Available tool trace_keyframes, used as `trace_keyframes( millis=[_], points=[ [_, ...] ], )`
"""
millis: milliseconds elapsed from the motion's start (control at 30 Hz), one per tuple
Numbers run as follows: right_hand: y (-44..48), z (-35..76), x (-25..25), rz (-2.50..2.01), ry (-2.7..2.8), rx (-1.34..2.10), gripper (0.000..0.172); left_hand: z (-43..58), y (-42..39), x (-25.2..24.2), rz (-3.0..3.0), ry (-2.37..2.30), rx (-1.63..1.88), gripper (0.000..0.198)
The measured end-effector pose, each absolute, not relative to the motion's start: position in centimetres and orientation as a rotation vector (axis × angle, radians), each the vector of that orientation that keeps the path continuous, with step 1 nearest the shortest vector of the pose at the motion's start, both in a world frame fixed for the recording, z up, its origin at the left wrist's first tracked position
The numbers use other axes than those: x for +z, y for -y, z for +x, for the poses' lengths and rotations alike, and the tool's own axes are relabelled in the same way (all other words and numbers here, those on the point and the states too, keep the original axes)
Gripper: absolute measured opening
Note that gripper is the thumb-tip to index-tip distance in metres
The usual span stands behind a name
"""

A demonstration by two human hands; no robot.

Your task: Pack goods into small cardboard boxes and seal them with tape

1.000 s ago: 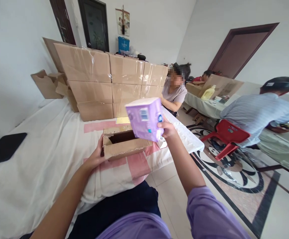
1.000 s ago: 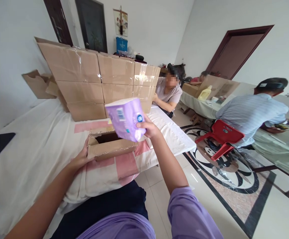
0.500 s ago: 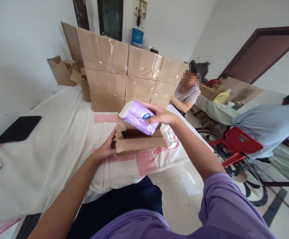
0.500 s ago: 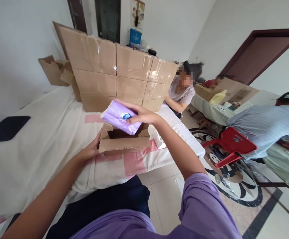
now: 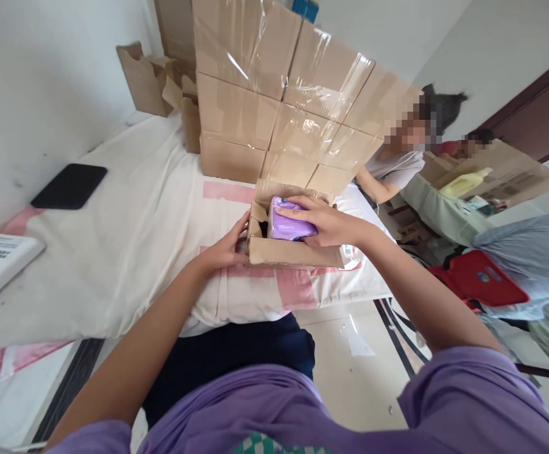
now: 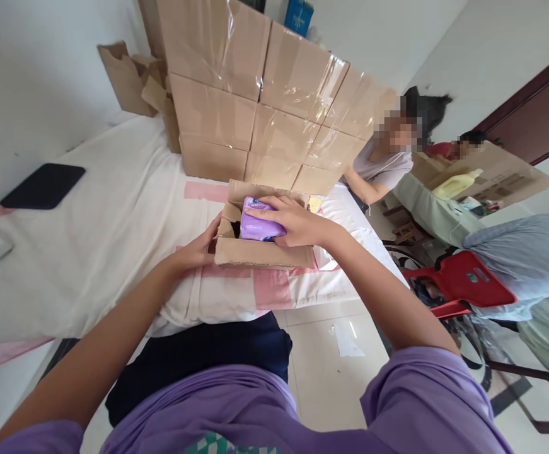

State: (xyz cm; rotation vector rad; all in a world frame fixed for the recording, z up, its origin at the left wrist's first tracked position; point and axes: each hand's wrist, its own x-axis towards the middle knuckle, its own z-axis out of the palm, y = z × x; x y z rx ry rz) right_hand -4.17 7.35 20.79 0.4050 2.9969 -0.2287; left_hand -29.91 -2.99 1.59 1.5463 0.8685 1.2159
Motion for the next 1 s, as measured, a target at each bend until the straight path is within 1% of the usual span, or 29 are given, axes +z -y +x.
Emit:
trace_keyframes(
  millis=[233, 400, 633, 767, 1000],
  points=[
    [-7.7, -4.3, 21.0, 0.39, -2.954, -0.034, 0.085, -30.2, 2.7, 1.2, 1.604, -0.877, 1.218, 0.134],
    [-7.3, -4.2, 21.0, 0.418, -2.952, 0.221, 0.078, -30.0, 3.2, 2.0, 1.528, -0.889, 1.188, 0.135],
    [-4.8, -5.5, 21.5, 0.819, -2.733, 0.468, 0.072, -29.9, 3.3, 2.1, 1.496, -0.864, 1.212, 0.134],
    [-4.2, -6.6, 22.2, 1.024, -2.583, 0.487, 0.068, -30.0, 3.3, 2.1, 1.48, -0.868, 1.217, 0.133],
    [-3.7, -7.4, 22.6, 1.085, -2.508, 0.439, 0.061, -29.9, 3.7, 2.3, 1.468, -0.906, 1.184, 0.136]
  ],
)
